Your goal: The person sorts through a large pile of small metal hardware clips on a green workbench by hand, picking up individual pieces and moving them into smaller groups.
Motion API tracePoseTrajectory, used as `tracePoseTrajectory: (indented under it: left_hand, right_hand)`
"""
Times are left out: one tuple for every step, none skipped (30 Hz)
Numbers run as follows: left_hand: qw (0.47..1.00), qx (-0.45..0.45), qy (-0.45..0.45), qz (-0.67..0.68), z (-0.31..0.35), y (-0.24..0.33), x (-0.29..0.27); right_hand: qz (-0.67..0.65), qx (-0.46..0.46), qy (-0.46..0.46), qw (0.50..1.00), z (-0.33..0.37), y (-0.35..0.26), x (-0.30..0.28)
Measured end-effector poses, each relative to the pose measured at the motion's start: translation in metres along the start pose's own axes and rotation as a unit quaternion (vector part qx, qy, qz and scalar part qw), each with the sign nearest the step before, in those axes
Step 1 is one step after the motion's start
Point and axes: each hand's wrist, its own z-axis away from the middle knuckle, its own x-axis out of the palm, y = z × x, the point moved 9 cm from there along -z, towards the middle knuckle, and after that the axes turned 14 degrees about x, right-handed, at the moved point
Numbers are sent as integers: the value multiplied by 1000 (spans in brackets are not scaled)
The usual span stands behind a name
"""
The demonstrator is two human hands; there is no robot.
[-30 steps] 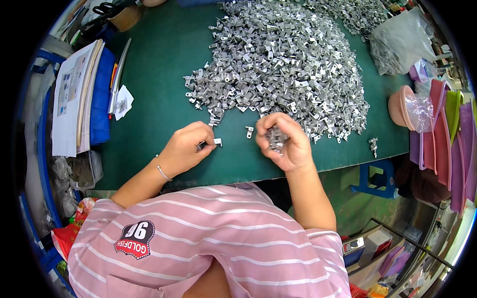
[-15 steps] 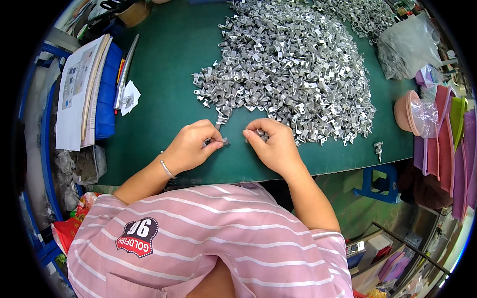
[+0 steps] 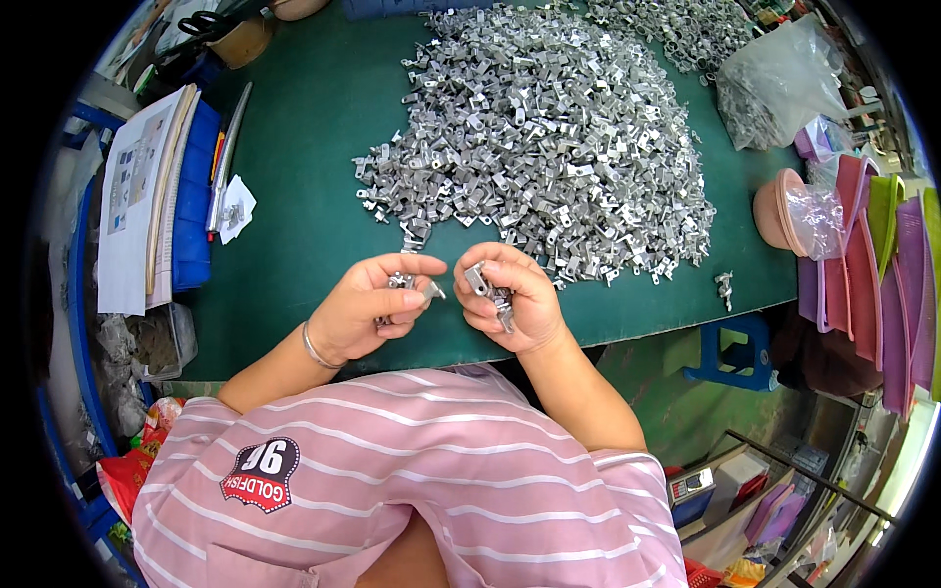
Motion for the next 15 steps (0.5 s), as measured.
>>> tracePoseTrajectory:
  left_hand:
    - [998,-18,13,66,-1,-8,-2]
    - [990,-34,27,132,-3,-19,-4]
    - [979,-50,42,195,-5,-25,-3]
    - [975,-64,69,201,-7,-31,-1]
    - [968,-61,53,237,-12,-33,4]
    - [966,-50,98,234,-16,-35,-1]
    - [962,-37,143,232,-18,-36,-4]
    - [952,-9,170,256,-21,-29,2]
    - [951,-3,124,284,-24,-26,6]
    - [947,3,77,311,-27,-25,4]
    - [941,10,30,338,-27,-24,3]
    - [935,31,-21,352,-24,-22,5]
    - [958,92,-17,272,-20,-19,-5]
    - [971,145,-15,190,-15,-14,-8]
    - [965,101,67,234,-9,-14,-7]
  right_hand:
    - [0,-17,-2,1000,-1,0,2]
    - [13,-67,34,997,-3,-5,8]
    - [93,-130,84,983,-4,-11,9]
    - [172,-193,133,957,-3,-16,12]
    - [249,-254,178,917,-1,-21,19]
    - [382,-264,298,834,5,-22,26]
    - [598,-372,312,637,8,-24,60]
    - [652,-385,289,586,3,-14,76]
    - [701,-396,264,531,-2,-2,91]
    - [780,-379,217,447,-12,15,104]
    - [812,-362,179,421,-14,30,117]
    - [803,-370,168,436,-14,30,119]
    - [793,-378,156,452,-14,29,121]
    - [782,-386,151,465,-13,27,121]
    - [770,-395,143,480,-14,24,121]
